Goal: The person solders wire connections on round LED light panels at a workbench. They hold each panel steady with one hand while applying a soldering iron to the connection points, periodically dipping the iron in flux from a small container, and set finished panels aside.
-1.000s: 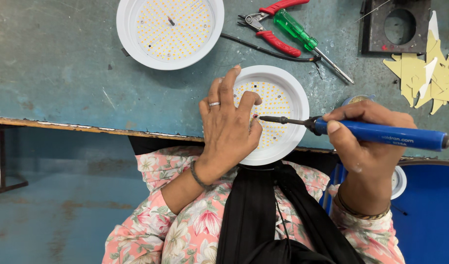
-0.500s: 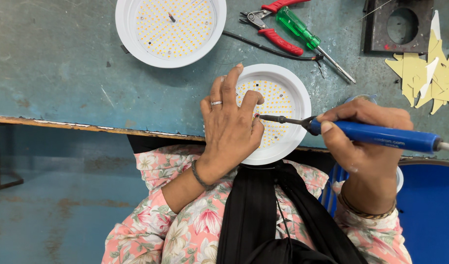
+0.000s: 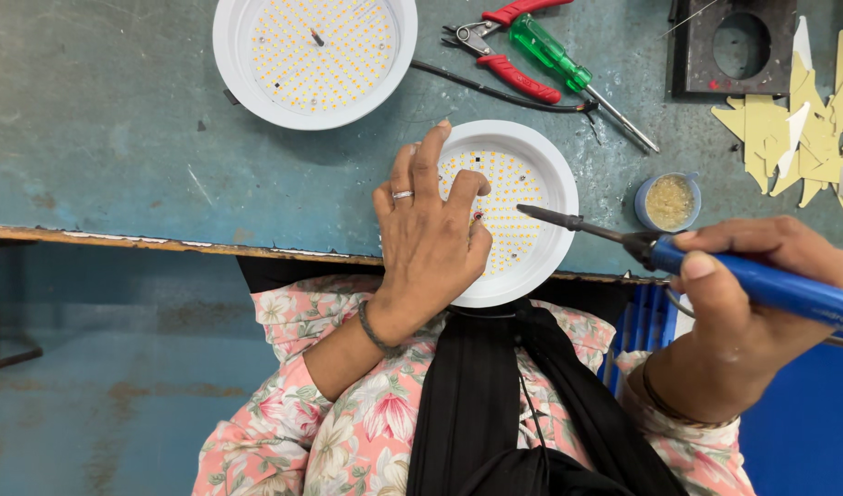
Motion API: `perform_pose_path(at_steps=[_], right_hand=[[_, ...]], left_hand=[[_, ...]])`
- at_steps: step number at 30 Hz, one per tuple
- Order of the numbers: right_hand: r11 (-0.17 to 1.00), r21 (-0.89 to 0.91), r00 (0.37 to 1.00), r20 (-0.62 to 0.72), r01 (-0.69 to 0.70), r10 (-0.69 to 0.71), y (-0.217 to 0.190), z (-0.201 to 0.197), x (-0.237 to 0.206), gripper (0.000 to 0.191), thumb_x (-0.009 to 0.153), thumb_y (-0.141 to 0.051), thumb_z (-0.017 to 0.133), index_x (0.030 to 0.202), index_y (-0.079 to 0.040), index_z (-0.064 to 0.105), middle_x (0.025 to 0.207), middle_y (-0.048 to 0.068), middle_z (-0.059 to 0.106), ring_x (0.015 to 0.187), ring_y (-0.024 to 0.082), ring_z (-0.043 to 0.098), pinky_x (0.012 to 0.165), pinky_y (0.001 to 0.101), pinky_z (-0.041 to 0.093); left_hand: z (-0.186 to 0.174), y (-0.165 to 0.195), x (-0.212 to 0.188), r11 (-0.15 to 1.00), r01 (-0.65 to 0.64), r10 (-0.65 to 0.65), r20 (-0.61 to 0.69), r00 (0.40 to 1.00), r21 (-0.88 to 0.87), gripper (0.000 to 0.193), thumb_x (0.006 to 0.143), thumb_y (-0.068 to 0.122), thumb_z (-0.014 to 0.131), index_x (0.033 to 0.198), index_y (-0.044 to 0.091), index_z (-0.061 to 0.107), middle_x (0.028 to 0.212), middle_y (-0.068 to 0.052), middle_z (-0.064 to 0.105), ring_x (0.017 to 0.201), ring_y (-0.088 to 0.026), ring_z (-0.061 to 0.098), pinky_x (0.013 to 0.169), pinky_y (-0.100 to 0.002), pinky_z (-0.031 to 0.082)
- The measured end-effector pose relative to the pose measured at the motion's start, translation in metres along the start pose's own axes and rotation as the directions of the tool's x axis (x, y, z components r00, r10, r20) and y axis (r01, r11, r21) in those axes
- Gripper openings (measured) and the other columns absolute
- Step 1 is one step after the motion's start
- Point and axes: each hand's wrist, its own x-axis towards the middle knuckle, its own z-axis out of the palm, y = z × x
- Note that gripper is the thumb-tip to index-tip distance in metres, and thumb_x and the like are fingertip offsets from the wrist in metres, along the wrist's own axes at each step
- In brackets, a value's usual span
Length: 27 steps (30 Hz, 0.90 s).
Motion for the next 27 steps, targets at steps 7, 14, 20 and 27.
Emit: perform_pose_path(at_steps=[7, 14, 20, 27], right_hand=[[0.992, 0.082, 0.992, -0.075, -0.095, 0.101, 0.017, -0.004, -0.012, 0.020, 0.096, -0.006, 0.074, 0.100, 0.011, 0.065, 0.089, 0.019, 0.069, 0.062, 0.016, 0.064, 0.058, 0.0211, 0.051], [0.960, 0.279, 0.966, -0.254, 0.017, 0.057, 0.063, -0.022, -0.037, 0.025, 0.099, -0.011, 0.073, 0.102, 0.012, 0.063, 0.087, 0.018, 0.067, 0.058, 0.018, 0.063, 0.052, 0.0223, 0.051], [0.913, 0.404, 0.907, -0.403, 0.055, 0.124, 0.120, -0.053, -0.071, 0.028, 0.105, -0.016, 0.071, 0.108, 0.008, 0.057, 0.091, 0.015, 0.062, 0.063, 0.018, 0.057, 0.058, 0.0249, 0.047], [0.913, 0.400, 0.775, -0.549, -0.084, 0.312, 0.202, -0.064, -0.060, 0.032, 0.108, -0.021, 0.068, 0.115, 0.007, 0.056, 0.093, 0.016, 0.061, 0.067, 0.018, 0.058, 0.059, 0.0242, 0.046]], left_hand=[[0.004, -0.003, -0.002, 1.000, -0.003, 0.003, -0.017, 1.000, 0.005, 0.039, 0.073, 0.014, 0.073, 0.111, 0.014, 0.064, 0.159, -0.018, 0.033, 0.142, -0.041, 0.035, 0.103, -0.054, 0.034], [-0.008, -0.019, 0.002, 0.989, -0.031, 0.024, -0.050, 0.998, -0.145, 0.049, 0.081, 0.022, 0.074, 0.126, 0.011, 0.059, 0.153, -0.021, 0.037, 0.133, -0.047, 0.045, 0.100, -0.058, 0.042], [-0.022, -0.070, 0.012, 0.949, 0.140, -0.099, 0.156, 0.983, -0.282, 0.037, 0.097, 0.023, 0.068, 0.129, 0.007, 0.059, 0.113, -0.021, 0.072, 0.103, -0.043, 0.068, 0.086, -0.050, 0.054], [-0.108, -0.165, -0.025, 0.836, 0.117, -0.006, 0.205, 0.979, -0.536, 0.040, 0.093, 0.022, 0.070, 0.127, 0.000, 0.067, 0.107, -0.012, 0.078, 0.091, -0.021, 0.075, 0.080, -0.037, 0.060]])
